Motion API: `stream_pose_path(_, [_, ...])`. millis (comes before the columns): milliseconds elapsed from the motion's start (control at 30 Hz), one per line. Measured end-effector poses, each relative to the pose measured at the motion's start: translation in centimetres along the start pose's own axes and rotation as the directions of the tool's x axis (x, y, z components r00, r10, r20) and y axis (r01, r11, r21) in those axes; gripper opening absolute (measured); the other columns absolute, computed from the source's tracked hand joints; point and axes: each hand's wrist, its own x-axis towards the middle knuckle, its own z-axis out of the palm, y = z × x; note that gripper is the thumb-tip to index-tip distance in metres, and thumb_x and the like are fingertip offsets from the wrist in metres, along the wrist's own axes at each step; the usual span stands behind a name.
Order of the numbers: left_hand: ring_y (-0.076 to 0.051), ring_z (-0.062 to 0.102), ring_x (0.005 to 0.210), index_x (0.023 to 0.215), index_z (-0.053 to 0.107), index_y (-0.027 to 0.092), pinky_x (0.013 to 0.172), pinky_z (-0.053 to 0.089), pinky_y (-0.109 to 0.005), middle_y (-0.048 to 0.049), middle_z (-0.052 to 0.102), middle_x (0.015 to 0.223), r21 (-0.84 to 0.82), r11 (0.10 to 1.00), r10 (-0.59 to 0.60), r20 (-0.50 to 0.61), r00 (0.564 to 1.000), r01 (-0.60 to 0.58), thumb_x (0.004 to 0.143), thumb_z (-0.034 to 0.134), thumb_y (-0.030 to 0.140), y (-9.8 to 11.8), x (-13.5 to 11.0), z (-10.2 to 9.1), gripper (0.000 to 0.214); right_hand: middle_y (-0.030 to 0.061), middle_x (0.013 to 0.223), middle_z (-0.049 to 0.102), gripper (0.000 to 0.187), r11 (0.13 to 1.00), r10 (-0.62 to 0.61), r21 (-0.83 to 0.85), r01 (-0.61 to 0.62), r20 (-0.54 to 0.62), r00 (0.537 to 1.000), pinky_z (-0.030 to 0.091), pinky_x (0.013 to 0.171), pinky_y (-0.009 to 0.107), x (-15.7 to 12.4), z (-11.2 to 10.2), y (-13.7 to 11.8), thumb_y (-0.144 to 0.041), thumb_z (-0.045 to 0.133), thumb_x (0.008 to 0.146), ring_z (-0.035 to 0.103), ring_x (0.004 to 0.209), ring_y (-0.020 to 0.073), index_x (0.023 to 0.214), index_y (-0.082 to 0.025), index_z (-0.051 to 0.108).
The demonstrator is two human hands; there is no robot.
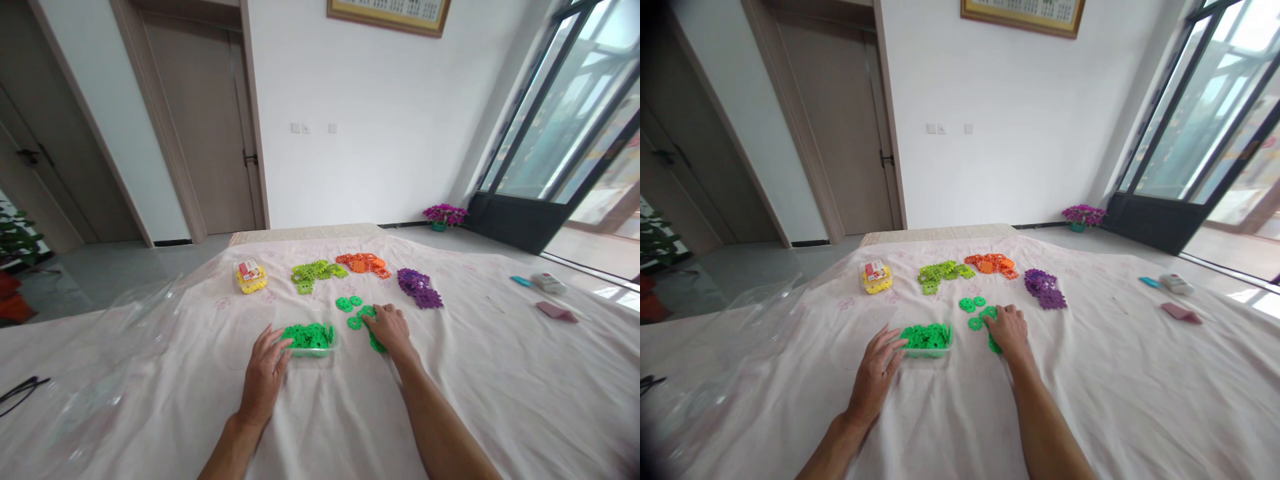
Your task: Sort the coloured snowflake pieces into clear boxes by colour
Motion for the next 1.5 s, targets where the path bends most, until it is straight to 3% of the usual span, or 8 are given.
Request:
stream_pose_path(367, [-0.025,0.049,0.13,0.109,0.068,0.026,0.105,0.049,-0.049,-0.0049,0.066,0.121,0.0,1.0,0.001,0.001,1.0,-0.001,0.094,0.055,0.028,-0.1,0.0,0.1,0.02,0.0142,0.117,0.063,0.049,0.991,0.058,0.125,-0.055,-0.021,0.998,0.04,0.088,0.037,0.9,0.6,0.6,-0.052,0.061,0.079,0.055,0.11,0.0315,0.116,-0.02,0.067])
stream_pose_path(733, [-0.025,0.05,0.13,0.109,0.068,0.025,0.105,0.049,-0.048,-0.0055,0.066,0.12,0.005,1.0,0.006,0.0,1.0,-0.006,0.094,0.055,0.028,-0.1,0.1,0.0,0.021,0.004,0.089,0.07,0.02,0.907,0.062,0.419,0.025,-0.193,0.979,0.043,0.075,0.03,0.5,1.0,-0.3,-0.037,0.06,0.082,0.062,0.086,0.0202,0.096,-0.024,0.067])
stream_pose_path(833, [-0.025,0.05,0.13,0.109,0.068,0.026,0.105,0.049,-0.049,-0.0053,0.066,0.12,0.0,1.0,0.004,-0.004,1.0,-0.004,0.094,0.055,0.028,0.0,0.0,0.0,0.02,0.0018,0.082,0.069,0.02,0.791,0.021,0.601,0.112,-0.211,0.977,0.044,0.069,0.028,0.3,0.8,-1.5,-0.039,0.06,0.082,0.061,0.074,0.0168,0.091,-0.022,0.065])
stream_pose_path(1000, [-0.026,0.049,0.131,0.109,0.068,0.026,0.106,0.048,-0.05,-0.0054,0.066,0.121,0.0,1.0,-0.002,0.009,1.0,0.002,0.094,0.055,0.028,-0.1,-0.1,0.0,0.021,0.0018,0.078,0.069,0.029,0.415,-0.17,0.901,0.128,-0.062,0.983,0.045,0.058,0.024,-0.8,0.0,-4.8,-0.042,0.069,0.074,0.059,0.064,0.0139,0.089,-0.018,0.062])
stream_pose_path(1133, [-0.026,0.049,0.131,0.109,0.068,0.025,0.106,0.048,-0.05,-0.0057,0.066,0.121,0.003,1.0,-0.002,0.014,1.0,0.002,0.094,0.055,0.029,-0.1,0.0,0.1,0.02,0.0023,0.081,0.07,0.031,0.285,-0.44,0.955,0.083,0.054,0.896,0.047,0.064,0.024,-2.0,-0.9,-6.9,-0.039,0.075,0.069,0.062,0.071,0.0139,0.088,-0.017,0.065])
stream_pose_path(1233, [-0.026,0.048,0.131,0.109,0.068,0.025,0.106,0.048,-0.051,-0.0058,0.066,0.121,0.006,1.0,-0.004,0.014,1.0,0.004,0.094,0.055,0.028,-0.1,0.0,0.1,0.02,0.0025,0.082,0.07,0.028,0.37,-0.445,0.921,0.124,0.059,0.893,0.048,0.064,0.025,-2.1,-1.2,-6.9,-0.039,0.069,0.075,0.063,0.072,0.0146,0.092,-0.017,0.068])
stream_pose_path(1400, [-0.026,0.05,0.13,0.108,0.069,0.025,0.105,0.049,-0.049,-0.0059,0.067,0.119,0.006,1.0,0.004,0.003,1.0,-0.004,0.094,0.055,0.028,-0.2,0.0,0.1,0.02,0.0017,0.085,0.072,0.016,0.77,-0.19,0.606,0.198,-0.077,0.979,0.046,0.07,0.026,-0.3,-1.4,-3.4,-0.029,0.057,0.082,0.065,0.077,0.0169,0.089,-0.022,0.071])
stream_pose_path(1500, [-0.025,0.051,0.13,0.108,0.069,0.025,0.105,0.049,-0.049,-0.0058,0.067,0.119,0.006,1.0,0.005,-0.002,1.0,-0.005,0.094,0.055,0.029,-0.2,-0.1,0.2,0.02,0.0037,0.094,0.073,0.02,0.919,-0.102,0.378,0.115,-0.056,0.993,0.044,0.075,0.028,0.7,-1.7,-0.9,-0.027,0.056,0.082,0.066,0.088,0.0196,0.094,-0.023,0.072])
